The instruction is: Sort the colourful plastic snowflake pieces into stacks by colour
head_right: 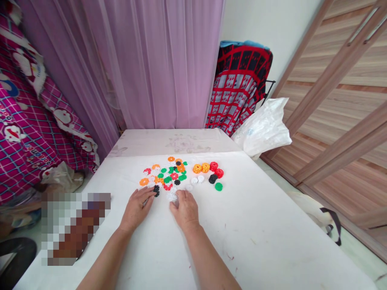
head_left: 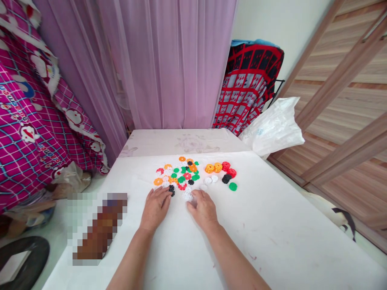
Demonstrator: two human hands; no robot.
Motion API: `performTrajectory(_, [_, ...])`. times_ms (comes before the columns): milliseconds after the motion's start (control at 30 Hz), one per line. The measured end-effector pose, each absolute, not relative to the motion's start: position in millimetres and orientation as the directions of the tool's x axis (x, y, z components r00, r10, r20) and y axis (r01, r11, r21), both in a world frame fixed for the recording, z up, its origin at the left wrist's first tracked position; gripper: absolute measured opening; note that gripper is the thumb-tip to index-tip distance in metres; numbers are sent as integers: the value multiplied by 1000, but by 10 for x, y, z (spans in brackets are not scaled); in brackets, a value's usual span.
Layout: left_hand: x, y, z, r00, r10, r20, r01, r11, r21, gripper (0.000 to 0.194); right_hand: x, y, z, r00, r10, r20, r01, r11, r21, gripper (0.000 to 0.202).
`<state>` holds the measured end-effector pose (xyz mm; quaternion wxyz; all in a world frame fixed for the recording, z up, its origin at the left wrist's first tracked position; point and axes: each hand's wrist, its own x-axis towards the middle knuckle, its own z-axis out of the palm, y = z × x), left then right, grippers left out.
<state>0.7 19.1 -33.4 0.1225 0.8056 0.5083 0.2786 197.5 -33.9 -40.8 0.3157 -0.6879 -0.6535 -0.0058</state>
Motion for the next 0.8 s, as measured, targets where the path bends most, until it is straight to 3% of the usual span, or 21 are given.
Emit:
performTrajectory(233, [-13,199,-359,316,886,339,735,-454,504,30,1979,-317,-467,230,883,410,868,4,-496,22])
performTrajectory(433, [-53,210,-428,306,883,355,725,-458,515,29,2343,-286,-472,456,741,493,812,-119,-572,25])
performTrajectory(800, [-75,225,-446,314,877,363,715,-470,517,29,2379,-205,-507,454,762,462,811,-139,-568,27])
